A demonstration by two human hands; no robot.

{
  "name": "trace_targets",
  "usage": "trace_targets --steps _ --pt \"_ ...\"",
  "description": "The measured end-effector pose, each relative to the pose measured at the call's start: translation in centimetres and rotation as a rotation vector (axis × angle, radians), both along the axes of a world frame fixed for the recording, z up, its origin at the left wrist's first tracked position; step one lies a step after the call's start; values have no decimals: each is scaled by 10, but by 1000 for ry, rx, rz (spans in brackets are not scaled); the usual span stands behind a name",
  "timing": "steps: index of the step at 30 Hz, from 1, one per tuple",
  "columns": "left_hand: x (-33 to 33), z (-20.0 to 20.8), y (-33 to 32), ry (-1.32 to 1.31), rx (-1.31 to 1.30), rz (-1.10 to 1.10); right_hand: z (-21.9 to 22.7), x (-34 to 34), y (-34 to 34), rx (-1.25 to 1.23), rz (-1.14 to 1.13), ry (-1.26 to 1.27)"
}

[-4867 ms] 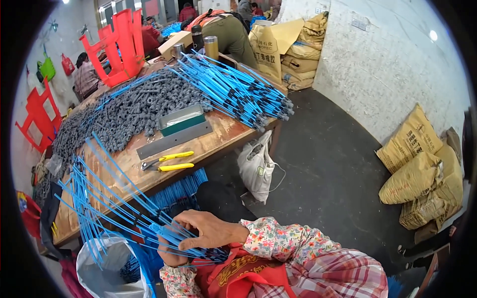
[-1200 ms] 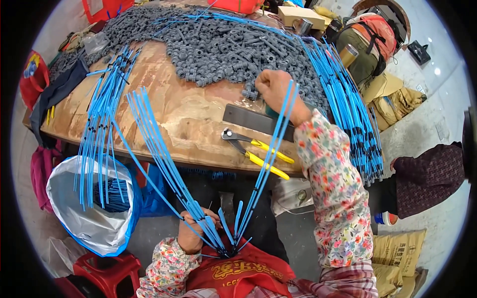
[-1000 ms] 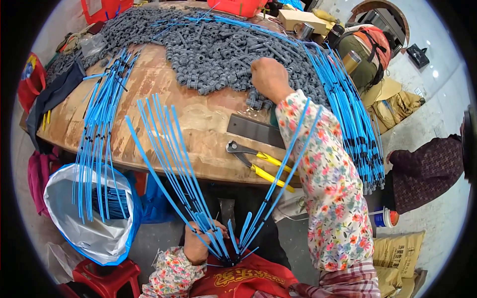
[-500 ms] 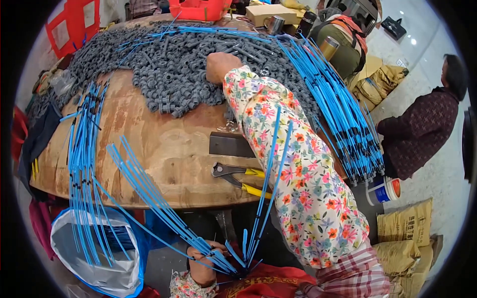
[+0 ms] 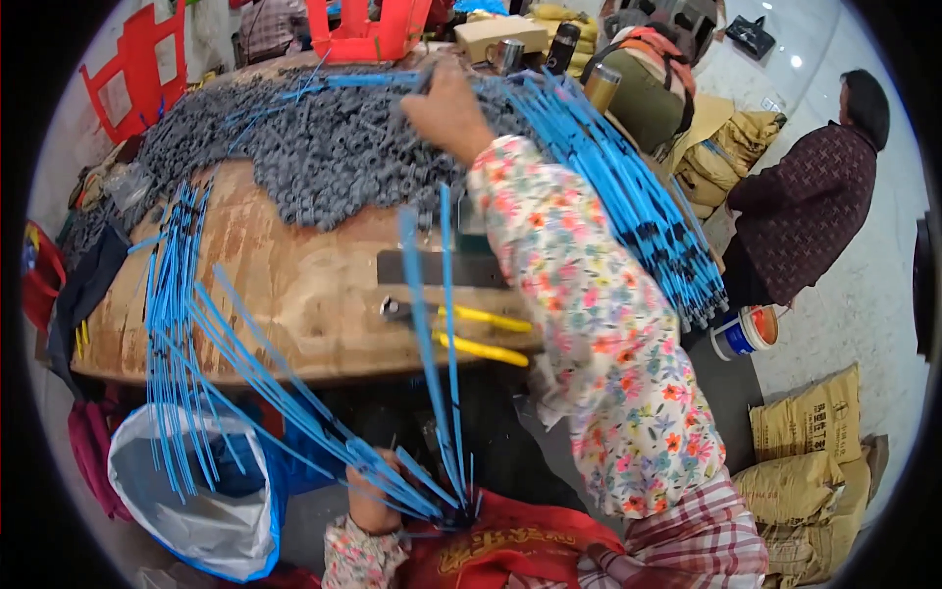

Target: Assembling bundles of blue plastic rods with black connectors and securing them with ties.

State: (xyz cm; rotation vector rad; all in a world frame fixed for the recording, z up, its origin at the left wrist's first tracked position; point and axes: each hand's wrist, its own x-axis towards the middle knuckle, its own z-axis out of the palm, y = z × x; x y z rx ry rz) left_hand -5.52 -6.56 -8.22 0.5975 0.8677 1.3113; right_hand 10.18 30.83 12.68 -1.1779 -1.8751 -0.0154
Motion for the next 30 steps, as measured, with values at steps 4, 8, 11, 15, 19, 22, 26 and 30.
trace_targets --steps 4,8,11,15,19,22,26,30 --pt "-9 -18 6 -364 -124 20 16 24 -95 -564 557 438" --pt "-24 -43 16 -396 395 -253 -14 29 -196 -829 710 607" --pt "-16 -52 22 -677 476 -322 -59 33 -253 -876 738 717" --pt "-21 -63 -4 -592 562 -423 -126 41 -296 -1110 767 1034" --pt "-29 -95 25 -705 654 -696 -152 36 -322 -1196 840 1297" --pt "-28 -119 8 -787 736 -917 -154 34 -333 -1235 851 1417" --pt "-33 -133 53 -859 826 -1120 -152 33 -344 -1368 867 1561" --pt "-36 -99 18 -741 645 -811 -169 33 -359 -1431 822 1462"
